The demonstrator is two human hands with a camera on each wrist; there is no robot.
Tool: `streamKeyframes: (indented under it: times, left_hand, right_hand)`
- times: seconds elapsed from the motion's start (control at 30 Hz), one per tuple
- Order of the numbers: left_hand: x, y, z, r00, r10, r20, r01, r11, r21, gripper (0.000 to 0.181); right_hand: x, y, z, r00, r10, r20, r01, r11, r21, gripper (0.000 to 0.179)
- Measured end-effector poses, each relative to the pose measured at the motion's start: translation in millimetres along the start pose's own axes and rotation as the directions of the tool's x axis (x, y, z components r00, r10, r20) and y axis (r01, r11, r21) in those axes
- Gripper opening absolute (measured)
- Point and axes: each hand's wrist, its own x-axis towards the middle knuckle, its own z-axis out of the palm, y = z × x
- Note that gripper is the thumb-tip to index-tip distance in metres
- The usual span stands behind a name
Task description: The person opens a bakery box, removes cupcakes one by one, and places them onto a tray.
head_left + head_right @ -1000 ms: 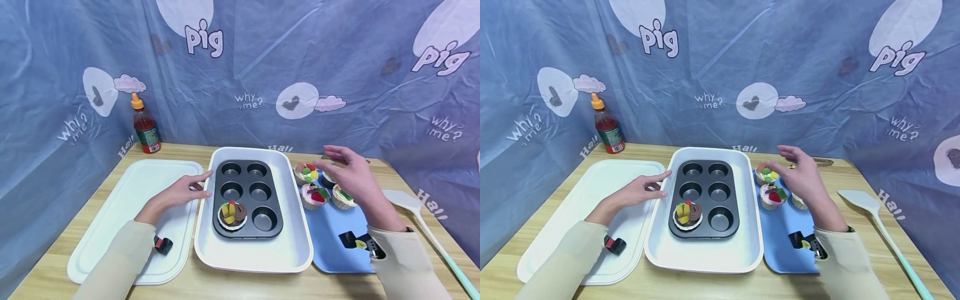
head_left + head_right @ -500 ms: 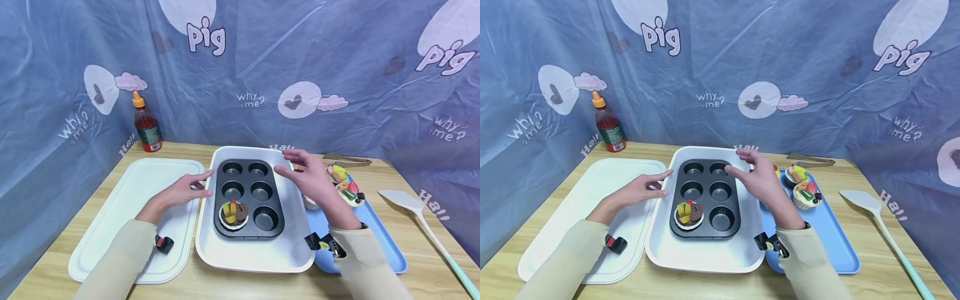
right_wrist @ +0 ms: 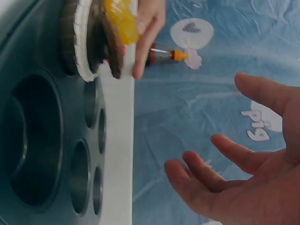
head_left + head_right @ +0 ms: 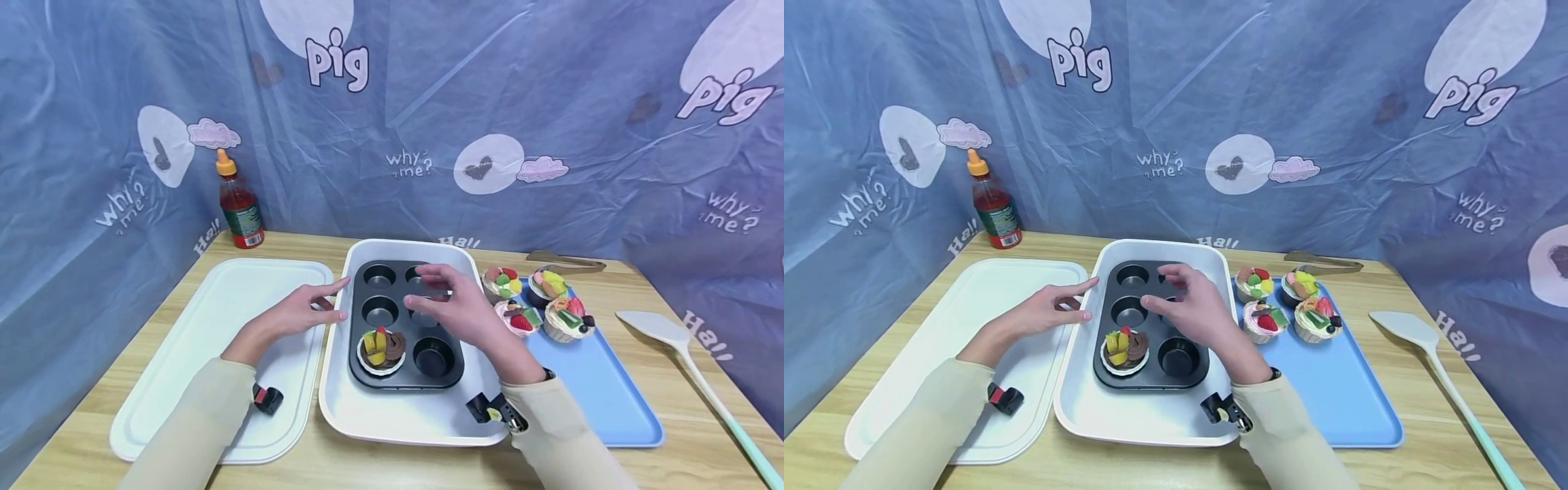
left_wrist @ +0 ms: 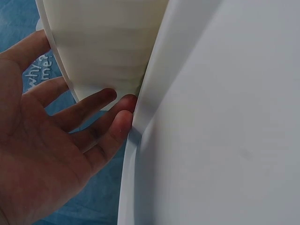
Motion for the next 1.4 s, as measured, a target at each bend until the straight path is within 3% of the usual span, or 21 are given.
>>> streamKeyframes:
  times: [0.27,0.5,0.83,1.0,1.4]
  left_hand:
    - [-0.5,-1.0,-0.8,1.000,0.003,0.006,-0.003,1.000,-0.006,0.074]
    - [0.1,-0.8,-0.5,1.000,0.008,0.011,-0.008,1.000,-0.002,0.073]
    - [0.4,-0.4,-0.7,1.000,0.009,0.011,-0.009,1.000,0.011,0.073]
    - [-0.8,-0.2,-0.5,1.000,0.014,0.002,-0.014,1.000,0.012,0.073]
    - [-0.6,-0.9,-0.4,1.000,0.022,-0.004,-0.022,1.000,0.014,0.072]
  right_hand:
    - [1.1,1.3,21.9,0.996,-0.047,0.073,0.051,0.997,-0.050,0.057]
    - [0.0,1.0,35.3,0.991,-0.035,0.129,0.050,0.992,-0.119,0.058]
    - [-1.2,3.1,48.1,0.977,-0.043,0.210,0.086,0.976,-0.202,0.062]
    - [-1.7,6.3,51.4,0.965,-0.082,0.248,0.144,0.959,-0.246,0.066]
    - [-1.1,10.3,55.7,0.946,-0.147,0.288,0.225,0.939,-0.259,0.060]
